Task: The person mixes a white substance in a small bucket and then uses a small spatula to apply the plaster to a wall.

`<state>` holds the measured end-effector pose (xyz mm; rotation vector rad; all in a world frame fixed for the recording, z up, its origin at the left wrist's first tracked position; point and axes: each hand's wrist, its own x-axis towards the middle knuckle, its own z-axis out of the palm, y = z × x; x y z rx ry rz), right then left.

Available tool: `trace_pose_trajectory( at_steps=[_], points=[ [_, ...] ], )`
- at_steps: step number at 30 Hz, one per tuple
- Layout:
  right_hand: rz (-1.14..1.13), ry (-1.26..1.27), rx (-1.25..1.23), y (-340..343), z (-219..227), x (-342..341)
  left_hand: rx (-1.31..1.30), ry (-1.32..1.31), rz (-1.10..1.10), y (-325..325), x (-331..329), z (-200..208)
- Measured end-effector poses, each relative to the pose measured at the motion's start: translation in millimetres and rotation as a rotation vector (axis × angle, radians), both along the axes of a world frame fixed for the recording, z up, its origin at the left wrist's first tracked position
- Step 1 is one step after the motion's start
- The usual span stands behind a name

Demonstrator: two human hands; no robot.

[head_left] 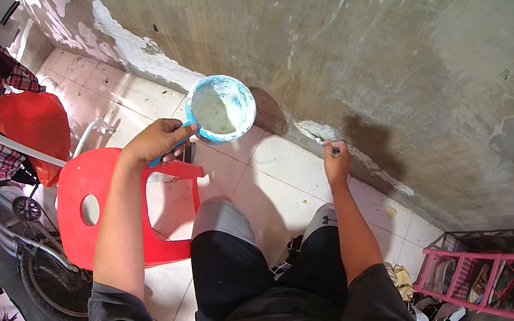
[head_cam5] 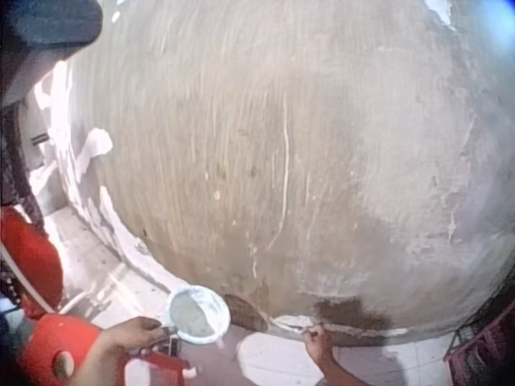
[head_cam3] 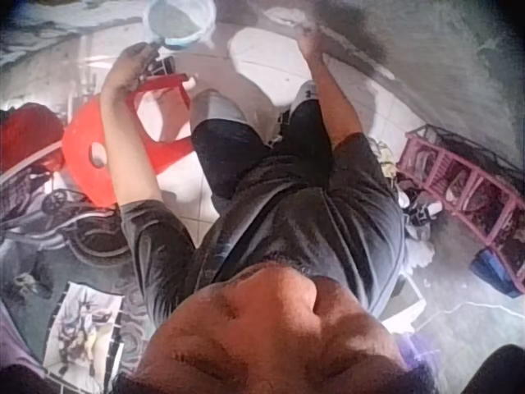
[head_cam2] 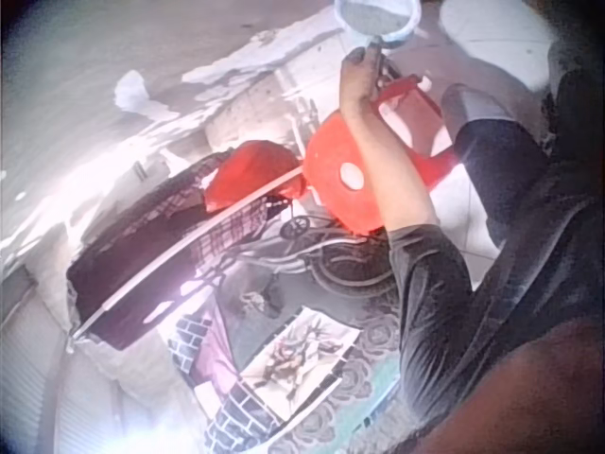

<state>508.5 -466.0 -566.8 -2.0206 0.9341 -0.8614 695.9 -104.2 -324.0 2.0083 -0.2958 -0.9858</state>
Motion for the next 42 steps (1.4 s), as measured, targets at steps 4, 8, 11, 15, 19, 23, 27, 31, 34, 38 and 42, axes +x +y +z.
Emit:
trace_pose_trajectory(
  at_steps=[4,8,11,15,19,23,27,31,34,38,42],
  points=[
    [0.009,-0.209,0.161,-29.8,-31.5,-29.9,0.002,-0.02,-0.024,-8.8,-0.6,-4.5],
    [-0.013,-0.232,0.546,0.6,-26.0,-43.9,0.011,-0.02,-0.006,2.2,-0.2,-1.7],
    [-0.004,-0.266,0.682,5.7,-28.7,-37.6,0.016,-0.013,-0.008,-2.5,-0.8,0.8],
    [-0.013,-0.284,0.628,-6.8,-31.2,-27.9,0.014,-0.009,-0.012,-10.0,-3.1,3.1],
    [-0.056,-0.278,0.615,-11.6,-14.3,-37.9,0.005,-0.024,-0.014,1.2,0.6,-6.4],
    [-0.019,-0.248,0.625,-2.6,-4.6,-47.2,0.033,-0.047,-0.022,1.5,0.1,-1.9],
    [0.025,-0.23,0.624,1.9,-16.9,-34.4,0.028,-0.029,-0.033,-3.4,-0.6,-0.2],
    [0.025,-0.263,0.493,-27.6,-26.8,-34.8,0.03,-0.019,-0.036,-13.7,-2.2,1.8],
    [-0.067,-0.172,0.497,-27.4,2.2,-40.7,0.037,-0.022,-0.007,0.8,-1.5,-2.2],
    [-0.027,-0.175,0.49,-25.2,23.2,-58.5,0.055,-0.038,-0.027,2.2,0.8,-1.5],
    [0.085,-0.064,0.167,-21.9,-13.9,-54.7,0.065,-0.042,-0.059,-6.1,0.3,1.2]
  ],
)
